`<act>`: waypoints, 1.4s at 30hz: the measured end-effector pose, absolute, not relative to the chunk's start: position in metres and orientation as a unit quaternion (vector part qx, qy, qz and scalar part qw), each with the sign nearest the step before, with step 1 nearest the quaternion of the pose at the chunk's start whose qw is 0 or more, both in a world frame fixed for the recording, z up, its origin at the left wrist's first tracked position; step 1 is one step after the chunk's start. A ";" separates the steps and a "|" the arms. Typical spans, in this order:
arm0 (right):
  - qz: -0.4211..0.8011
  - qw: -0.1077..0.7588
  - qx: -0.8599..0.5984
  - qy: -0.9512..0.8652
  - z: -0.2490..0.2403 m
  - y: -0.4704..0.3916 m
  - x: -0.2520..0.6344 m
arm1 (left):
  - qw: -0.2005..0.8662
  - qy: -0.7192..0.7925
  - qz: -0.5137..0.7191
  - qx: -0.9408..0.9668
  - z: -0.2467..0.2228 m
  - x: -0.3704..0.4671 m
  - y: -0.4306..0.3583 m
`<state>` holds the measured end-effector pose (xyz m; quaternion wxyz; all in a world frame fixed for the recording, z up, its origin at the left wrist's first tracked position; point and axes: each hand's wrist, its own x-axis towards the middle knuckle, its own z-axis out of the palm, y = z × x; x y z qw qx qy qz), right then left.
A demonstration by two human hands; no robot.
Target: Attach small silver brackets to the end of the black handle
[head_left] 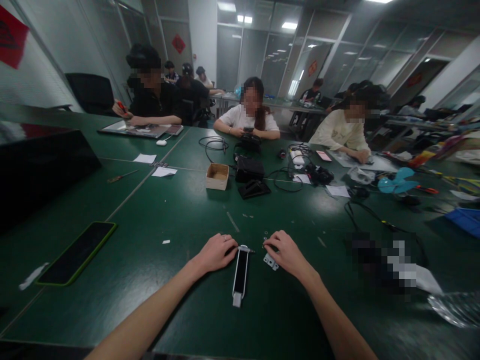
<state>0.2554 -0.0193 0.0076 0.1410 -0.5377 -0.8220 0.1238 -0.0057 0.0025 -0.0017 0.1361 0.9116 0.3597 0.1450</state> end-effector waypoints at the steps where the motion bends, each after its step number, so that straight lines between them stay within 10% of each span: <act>1: 0.124 0.140 -0.541 -0.820 0.006 -0.019 0.255 | 0.135 0.360 0.145 0.912 -0.002 -0.006 0.003; 42: 0.224 0.160 -0.480 -0.833 0.012 -0.030 0.228 | 0.129 0.360 0.149 0.912 -0.009 -0.006 0.003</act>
